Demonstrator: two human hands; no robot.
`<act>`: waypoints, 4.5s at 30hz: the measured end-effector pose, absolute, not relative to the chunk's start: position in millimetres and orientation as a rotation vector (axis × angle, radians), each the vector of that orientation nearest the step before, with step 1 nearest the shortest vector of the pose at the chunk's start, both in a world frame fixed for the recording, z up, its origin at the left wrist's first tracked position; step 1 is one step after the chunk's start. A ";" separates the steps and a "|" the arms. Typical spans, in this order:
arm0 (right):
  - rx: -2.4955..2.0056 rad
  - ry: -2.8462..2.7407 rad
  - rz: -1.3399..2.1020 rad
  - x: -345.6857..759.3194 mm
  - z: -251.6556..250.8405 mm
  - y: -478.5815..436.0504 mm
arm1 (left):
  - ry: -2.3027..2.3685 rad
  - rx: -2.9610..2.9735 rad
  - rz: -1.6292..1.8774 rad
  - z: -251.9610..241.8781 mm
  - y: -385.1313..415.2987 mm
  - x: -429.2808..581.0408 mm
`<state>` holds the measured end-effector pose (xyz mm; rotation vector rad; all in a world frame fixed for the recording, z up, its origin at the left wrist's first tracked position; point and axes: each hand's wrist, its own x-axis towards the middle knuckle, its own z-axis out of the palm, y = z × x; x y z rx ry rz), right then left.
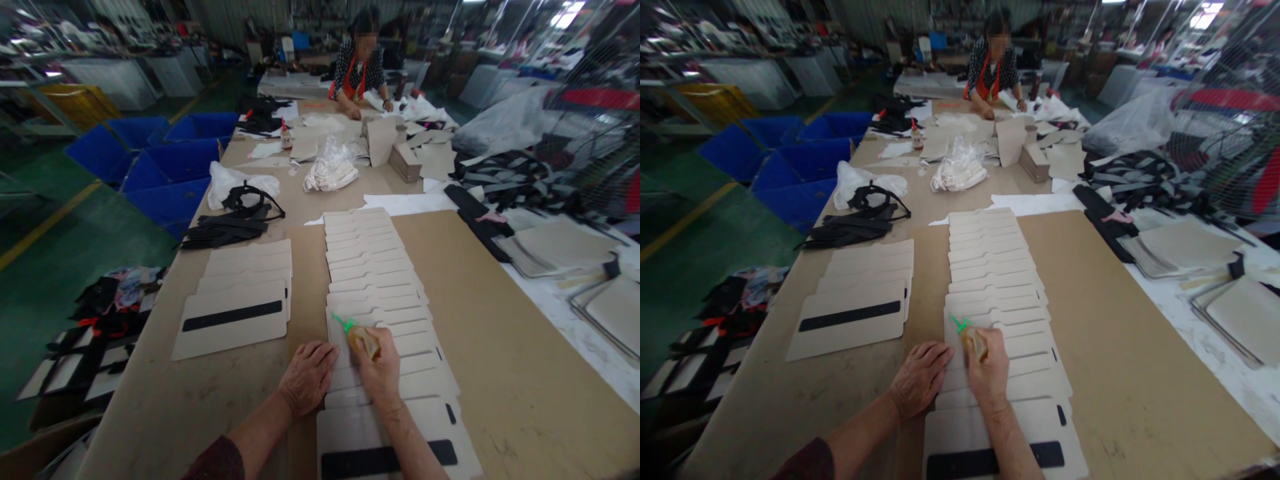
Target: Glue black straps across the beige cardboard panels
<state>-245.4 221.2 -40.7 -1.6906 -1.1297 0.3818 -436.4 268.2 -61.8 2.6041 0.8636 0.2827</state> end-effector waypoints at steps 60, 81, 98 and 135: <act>-2.033 -1.370 -0.010 -171.6 -33.0 252.1 | 0.850 2.588 0.263 -61.7 268.9 -437.0; -1.871 -1.458 0.195 -231.8 -36.1 261.8 | 0.881 2.555 0.239 -59.5 268.3 -437.2; -1.893 -0.775 0.097 -130.3 -46.0 252.3 | 1.133 2.494 0.501 -62.0 361.2 -406.7; -2.095 -1.188 -0.217 -76.1 -45.5 273.5 | 1.147 2.540 0.472 -69.3 388.3 -392.8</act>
